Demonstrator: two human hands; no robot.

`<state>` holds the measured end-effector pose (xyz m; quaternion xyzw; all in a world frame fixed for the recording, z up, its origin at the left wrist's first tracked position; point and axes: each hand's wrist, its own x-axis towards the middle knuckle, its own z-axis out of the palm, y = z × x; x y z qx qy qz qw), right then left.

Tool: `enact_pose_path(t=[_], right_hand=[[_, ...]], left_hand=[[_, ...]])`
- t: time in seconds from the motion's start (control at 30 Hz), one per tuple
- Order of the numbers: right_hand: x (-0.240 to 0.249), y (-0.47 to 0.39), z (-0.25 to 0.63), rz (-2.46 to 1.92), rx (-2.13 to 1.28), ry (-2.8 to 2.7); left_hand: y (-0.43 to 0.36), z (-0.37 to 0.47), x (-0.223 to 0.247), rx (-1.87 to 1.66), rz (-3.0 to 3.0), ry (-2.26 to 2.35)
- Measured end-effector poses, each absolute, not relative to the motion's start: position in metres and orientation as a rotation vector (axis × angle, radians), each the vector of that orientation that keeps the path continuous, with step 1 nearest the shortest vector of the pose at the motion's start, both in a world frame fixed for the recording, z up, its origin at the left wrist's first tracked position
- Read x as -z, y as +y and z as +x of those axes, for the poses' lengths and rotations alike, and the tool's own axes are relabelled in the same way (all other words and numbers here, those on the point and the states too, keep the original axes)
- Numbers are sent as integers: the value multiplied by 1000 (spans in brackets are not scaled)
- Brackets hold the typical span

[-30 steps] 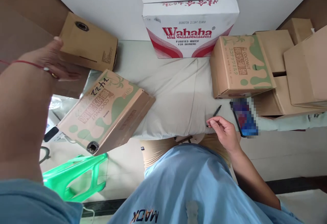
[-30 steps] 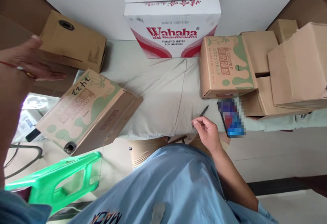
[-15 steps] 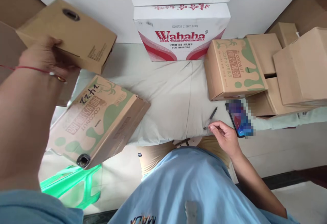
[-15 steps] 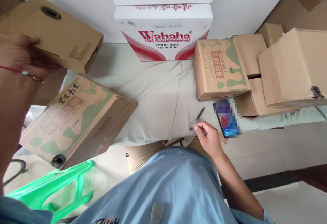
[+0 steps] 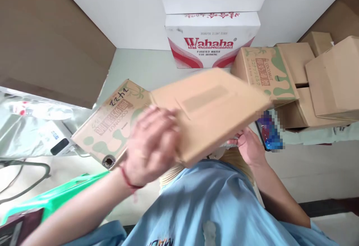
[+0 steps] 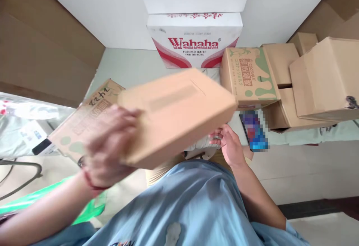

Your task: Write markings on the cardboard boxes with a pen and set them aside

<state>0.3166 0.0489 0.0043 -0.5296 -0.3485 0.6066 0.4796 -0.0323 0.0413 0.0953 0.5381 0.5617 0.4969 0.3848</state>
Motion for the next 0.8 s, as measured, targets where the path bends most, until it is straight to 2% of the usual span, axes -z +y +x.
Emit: enact_pose_path(t=[0.2,0.3,0.4,0.5,0.57,0.63,0.8], right_hand=[[1,44,308,-1247,-1599,-762],[16,45,308,-1340,-1532,-788],[30,52,309,-1372,-1490,-819],[38,59,310,-1370,-1495,-865],[39,62,309,-1365,-1504,-878],[38,63,307,-1362,-1520,-865],[34,63,303,-1389,-1538,-803]], left_hand=[[-1,36,-8,-1112,2342,1206],[-26,31,13,-1086,2461,1131],[-54,8,23,-1078,2060,1388],[-77,-25,27,-1051,1142,1714],[-87,-53,27,-1105,460,1714],[-92,-83,22,-1182,25,1642],[-88,-161,-17,-1352,-121,1808]])
